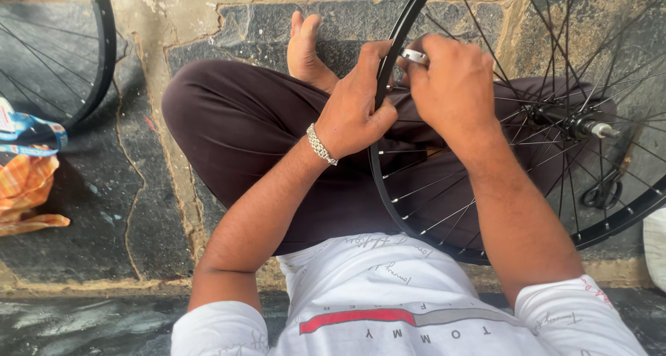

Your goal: The person sits on the ground and uses a spoke wrench to tighten the nipples on a bicycle wheel rim. They rotate the wheel to access different spokes and continue adjusting the tension.

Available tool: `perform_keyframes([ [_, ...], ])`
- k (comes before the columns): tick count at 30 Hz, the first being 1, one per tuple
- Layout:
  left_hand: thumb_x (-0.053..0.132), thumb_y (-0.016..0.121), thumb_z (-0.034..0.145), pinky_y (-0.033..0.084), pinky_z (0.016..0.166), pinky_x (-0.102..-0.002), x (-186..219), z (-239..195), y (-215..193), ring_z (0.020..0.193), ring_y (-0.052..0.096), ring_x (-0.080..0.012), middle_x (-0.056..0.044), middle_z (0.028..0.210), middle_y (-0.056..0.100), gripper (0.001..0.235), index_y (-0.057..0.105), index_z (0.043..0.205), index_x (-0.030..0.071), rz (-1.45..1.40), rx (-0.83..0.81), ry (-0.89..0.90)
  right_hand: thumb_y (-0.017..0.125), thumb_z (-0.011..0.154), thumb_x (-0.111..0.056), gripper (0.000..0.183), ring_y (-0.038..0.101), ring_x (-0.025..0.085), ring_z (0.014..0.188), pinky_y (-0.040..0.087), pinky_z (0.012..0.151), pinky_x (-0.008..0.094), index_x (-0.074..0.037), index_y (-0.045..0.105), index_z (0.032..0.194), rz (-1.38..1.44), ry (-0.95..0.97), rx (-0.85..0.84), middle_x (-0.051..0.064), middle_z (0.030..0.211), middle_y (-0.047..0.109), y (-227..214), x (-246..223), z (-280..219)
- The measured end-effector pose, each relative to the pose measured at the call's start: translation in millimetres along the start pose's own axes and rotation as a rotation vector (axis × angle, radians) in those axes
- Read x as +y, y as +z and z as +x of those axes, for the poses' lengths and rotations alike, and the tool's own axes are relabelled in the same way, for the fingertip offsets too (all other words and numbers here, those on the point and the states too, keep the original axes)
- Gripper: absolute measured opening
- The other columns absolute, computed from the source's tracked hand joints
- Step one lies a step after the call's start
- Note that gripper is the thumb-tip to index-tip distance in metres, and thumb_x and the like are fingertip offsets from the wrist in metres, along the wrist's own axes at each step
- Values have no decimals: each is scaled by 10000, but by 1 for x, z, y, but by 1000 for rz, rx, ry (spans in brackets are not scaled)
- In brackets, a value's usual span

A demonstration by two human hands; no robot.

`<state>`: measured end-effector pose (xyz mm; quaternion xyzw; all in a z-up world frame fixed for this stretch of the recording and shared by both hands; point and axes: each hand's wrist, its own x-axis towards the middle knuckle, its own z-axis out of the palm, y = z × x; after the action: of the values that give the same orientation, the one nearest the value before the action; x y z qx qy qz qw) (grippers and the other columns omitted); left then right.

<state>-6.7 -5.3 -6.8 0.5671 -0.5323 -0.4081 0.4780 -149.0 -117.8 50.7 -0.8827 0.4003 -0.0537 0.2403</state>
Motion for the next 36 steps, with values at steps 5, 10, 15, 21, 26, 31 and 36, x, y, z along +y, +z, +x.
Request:
perform_keyframes([
  [5, 20, 598, 797, 552, 868, -348, 6, 1, -1, 922, 652, -222, -133, 1071, 559, 766, 287, 1496, -18, -16, 5, 34, 708, 1013, -213, 231, 712, 316, 796, 522, 742, 456, 3, 700, 1096, 20, 63, -45, 158, 897, 743, -4, 1, -1],
  [10, 34, 579, 796, 554, 819, -334, 5, 1, 0, 855, 650, -202, -98, 963, 582, 754, 301, 1496, -2, -69, -14, -23, 563, 1090, -326, 407, 687, 154, 877, 533, 778, 333, -51, 637, 1380, 511, 271, -192, 65, 943, 729, -19, 7, -6],
  [15, 25, 589, 810, 560, 906, -340, 2, 2, -1, 965, 686, -221, -110, 1039, 617, 748, 282, 1492, -2, -56, 9, 77, 603, 1111, -275, 430, 709, 139, 972, 545, 882, 301, -23, 581, 1458, 567, 174, -161, 61, 1026, 753, -17, 7, -6],
  [21, 26, 590, 837, 553, 907, -319, -1, 0, -1, 962, 699, -213, -134, 1126, 626, 700, 313, 1479, -3, -7, 17, 42, 787, 998, -148, 461, 770, 240, 978, 571, 845, 361, 18, 611, 1390, 334, 10, 20, 111, 1046, 764, -9, 3, -13],
  [26, 27, 593, 832, 551, 916, -330, -2, 0, -1, 947, 689, -220, -147, 1117, 621, 714, 308, 1486, -2, 6, 13, 57, 840, 970, -114, 375, 767, 296, 933, 562, 798, 392, 12, 603, 1232, 186, -89, 170, 125, 1029, 762, 1, 6, -15],
  [31, 33, 594, 833, 559, 909, -328, -4, -1, -1, 946, 699, -214, -136, 1084, 636, 710, 311, 1483, 1, -9, 2, 27, 804, 1029, -63, 260, 788, 278, 981, 607, 841, 363, -28, 554, 1095, 202, -153, 220, 114, 1084, 766, 6, 7, -16],
  [36, 34, 602, 809, 576, 874, -324, -8, -2, 1, 932, 711, -215, -160, 1111, 622, 707, 301, 1448, -9, 33, 0, 19, 762, 1069, -100, 207, 773, 301, 1019, 595, 795, 348, -9, 577, 1049, 230, -253, 104, 186, 1304, 727, -4, 12, -17],
])
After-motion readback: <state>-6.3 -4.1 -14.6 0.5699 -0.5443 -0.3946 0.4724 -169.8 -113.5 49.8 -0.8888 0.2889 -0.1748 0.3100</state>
